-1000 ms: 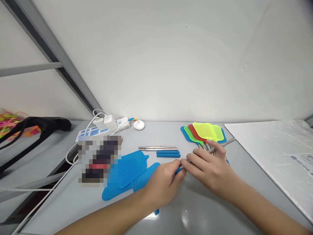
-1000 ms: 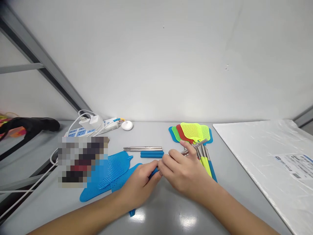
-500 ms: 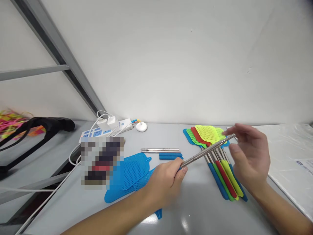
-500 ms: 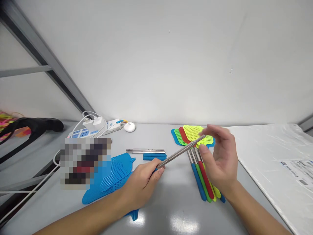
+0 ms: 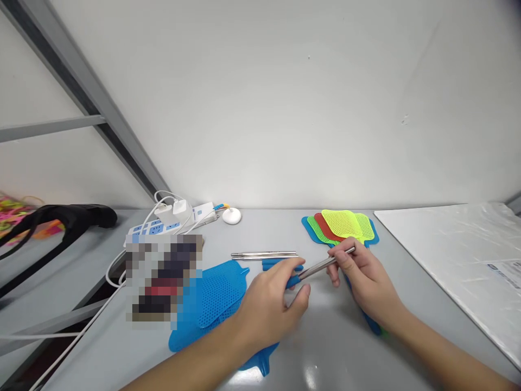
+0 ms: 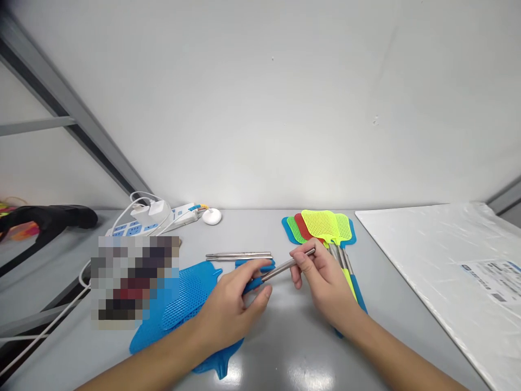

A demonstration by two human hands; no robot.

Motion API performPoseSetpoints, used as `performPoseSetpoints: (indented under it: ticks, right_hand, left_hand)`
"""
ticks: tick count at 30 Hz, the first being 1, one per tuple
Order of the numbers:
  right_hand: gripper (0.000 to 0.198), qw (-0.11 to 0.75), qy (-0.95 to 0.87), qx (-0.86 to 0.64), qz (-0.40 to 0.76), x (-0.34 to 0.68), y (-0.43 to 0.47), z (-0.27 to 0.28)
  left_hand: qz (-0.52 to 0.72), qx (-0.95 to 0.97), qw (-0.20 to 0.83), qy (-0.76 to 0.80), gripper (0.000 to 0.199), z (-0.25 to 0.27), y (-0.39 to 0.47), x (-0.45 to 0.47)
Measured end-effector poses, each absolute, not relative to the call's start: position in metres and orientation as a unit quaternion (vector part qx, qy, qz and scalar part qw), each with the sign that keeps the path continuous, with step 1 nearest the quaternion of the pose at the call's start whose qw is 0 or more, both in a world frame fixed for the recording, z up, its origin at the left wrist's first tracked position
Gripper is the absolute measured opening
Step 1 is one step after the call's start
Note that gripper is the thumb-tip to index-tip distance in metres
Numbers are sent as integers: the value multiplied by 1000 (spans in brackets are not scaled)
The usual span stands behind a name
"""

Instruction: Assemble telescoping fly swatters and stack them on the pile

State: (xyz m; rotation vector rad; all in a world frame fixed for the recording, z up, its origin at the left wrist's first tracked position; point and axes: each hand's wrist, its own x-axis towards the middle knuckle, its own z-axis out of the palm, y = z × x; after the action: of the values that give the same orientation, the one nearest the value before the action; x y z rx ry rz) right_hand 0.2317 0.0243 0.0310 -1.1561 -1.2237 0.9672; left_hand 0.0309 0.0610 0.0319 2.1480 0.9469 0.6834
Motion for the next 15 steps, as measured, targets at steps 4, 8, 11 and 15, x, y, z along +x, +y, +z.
performPoseSetpoints:
  ticks: [4, 8, 11, 15]
  right_hand:
    - [25, 584, -476, -492, 435, 234, 28, 39]
    - [25, 587, -448, -473, 479, 236, 30, 39]
    - [26, 582, -444, -462, 501, 236, 30, 37]
    - [26, 539, -497, -473, 489, 240, 28, 39]
  left_hand:
    - [398, 716, 457, 347, 34, 33, 73, 29]
    - [509, 553, 597, 281, 48, 37, 95, 27]
    - [546, 455, 640, 291, 52, 37, 107, 25]
    - [557, 434, 642, 300, 53, 38, 109, 24]
